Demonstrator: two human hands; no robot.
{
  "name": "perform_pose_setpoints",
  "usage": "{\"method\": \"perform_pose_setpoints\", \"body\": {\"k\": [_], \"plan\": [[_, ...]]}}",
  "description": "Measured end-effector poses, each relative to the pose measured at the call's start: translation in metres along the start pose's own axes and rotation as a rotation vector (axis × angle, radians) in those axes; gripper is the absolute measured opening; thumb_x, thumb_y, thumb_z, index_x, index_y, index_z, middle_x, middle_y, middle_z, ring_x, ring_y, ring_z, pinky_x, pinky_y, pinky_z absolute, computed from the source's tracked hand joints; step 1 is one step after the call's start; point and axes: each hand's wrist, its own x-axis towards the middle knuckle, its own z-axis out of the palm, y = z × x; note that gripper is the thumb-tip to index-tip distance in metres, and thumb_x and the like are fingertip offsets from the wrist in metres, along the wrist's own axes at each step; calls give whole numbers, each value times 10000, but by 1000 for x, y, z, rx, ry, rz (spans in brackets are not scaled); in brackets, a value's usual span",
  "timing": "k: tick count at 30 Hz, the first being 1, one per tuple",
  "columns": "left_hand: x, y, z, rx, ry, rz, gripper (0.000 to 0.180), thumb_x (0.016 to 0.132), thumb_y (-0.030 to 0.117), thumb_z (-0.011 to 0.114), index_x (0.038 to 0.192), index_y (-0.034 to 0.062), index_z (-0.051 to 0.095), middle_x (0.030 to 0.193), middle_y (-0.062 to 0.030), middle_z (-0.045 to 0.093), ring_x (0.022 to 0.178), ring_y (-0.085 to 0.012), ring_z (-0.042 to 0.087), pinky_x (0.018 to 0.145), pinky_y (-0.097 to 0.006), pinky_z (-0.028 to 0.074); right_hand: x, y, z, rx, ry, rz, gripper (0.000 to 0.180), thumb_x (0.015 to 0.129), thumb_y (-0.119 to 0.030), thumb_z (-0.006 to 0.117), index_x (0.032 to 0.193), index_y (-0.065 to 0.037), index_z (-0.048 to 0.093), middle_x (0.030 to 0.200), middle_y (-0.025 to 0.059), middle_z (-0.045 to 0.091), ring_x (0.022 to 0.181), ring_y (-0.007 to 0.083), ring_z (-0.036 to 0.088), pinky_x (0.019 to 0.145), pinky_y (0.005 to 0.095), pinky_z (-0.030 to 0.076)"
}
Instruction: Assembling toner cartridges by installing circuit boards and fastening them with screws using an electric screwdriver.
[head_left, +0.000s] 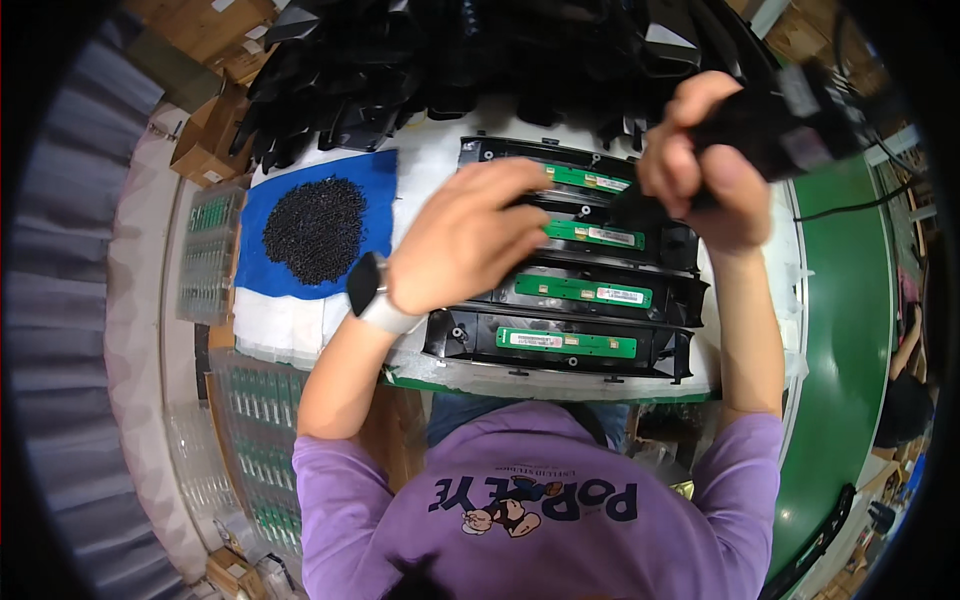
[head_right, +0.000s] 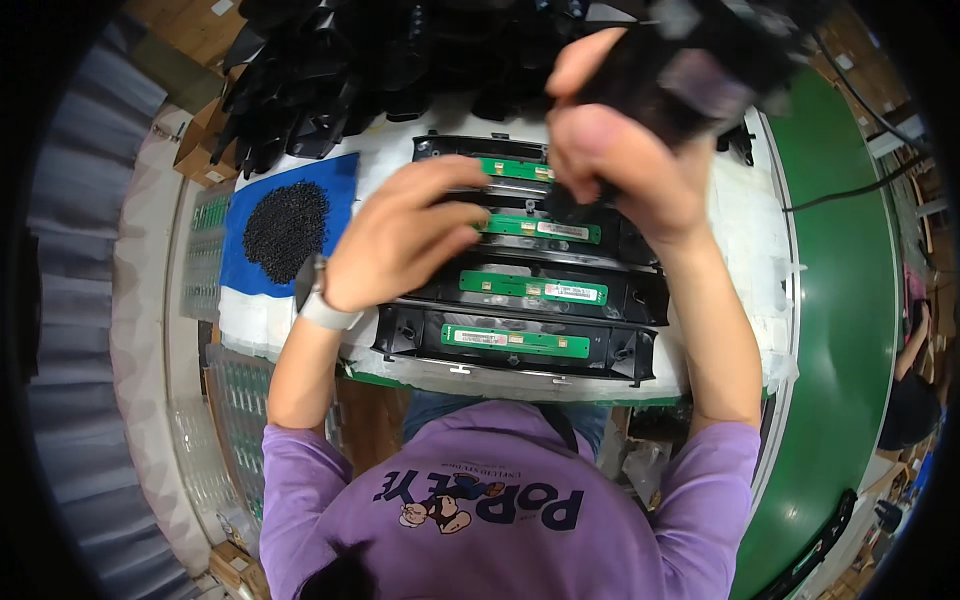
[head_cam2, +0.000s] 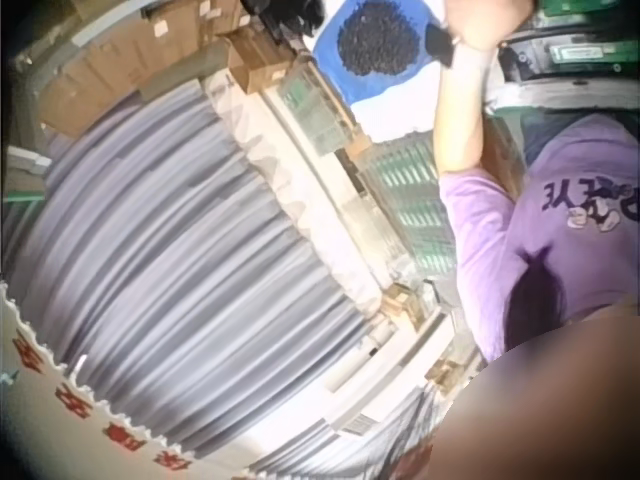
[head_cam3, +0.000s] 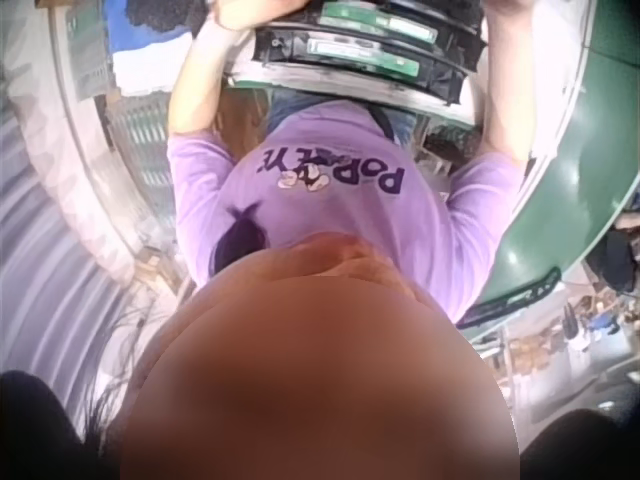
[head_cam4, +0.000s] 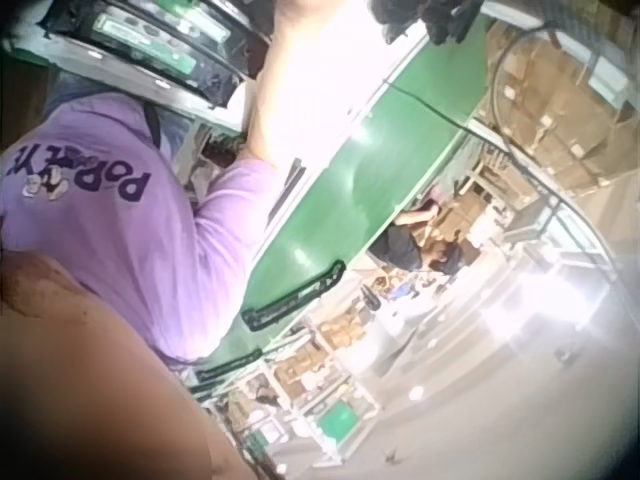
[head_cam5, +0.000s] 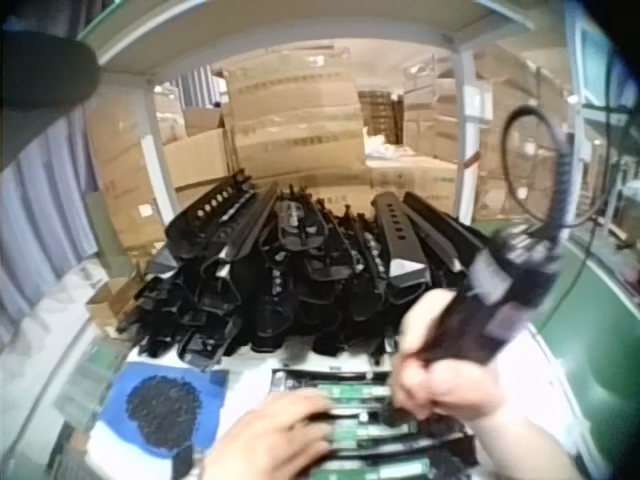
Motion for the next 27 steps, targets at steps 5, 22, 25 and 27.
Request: {"method": "perform_pose_setpoints", "body": {"k": [5,22,25,27], "plan": [[-63,-30,-53,612,220,-628,156,749,161,686,831,32,652,844,-121,605,831,-303,577,680,-380,479,-1,-23,-10,-2,-57,-82,400,831,-346,547,1056,-41,419,621,-20,444,433,73,409,497,240,381],[-120,-58,-67,626,201,-810,104,838,79,593,820,-18,557,745,-164,601,671,-305,601,591,-373,460,-1,-25,24,-103,-20,-92,411,804,-321,602,1026,-26,424,604,-8,456,435,82,418,452,229,361],[-105,-48,-56,-306,462,-857,69,872,67,586,865,2,567,793,-63,651,688,-110,610,631,-228,486,1,-25,22,-63,-31,-79,405,811,-323,593,1029,-26,425,612,-9,454,439,85,415,472,238,371],[-84,-34,-41,-770,474,-787,65,860,64,606,895,18,576,825,-50,655,704,-104,610,643,-219,492,4,-25,21,16,-60,-88,399,832,-339,565,1047,-27,440,626,-13,442,452,86,411,538,257,396]]}}
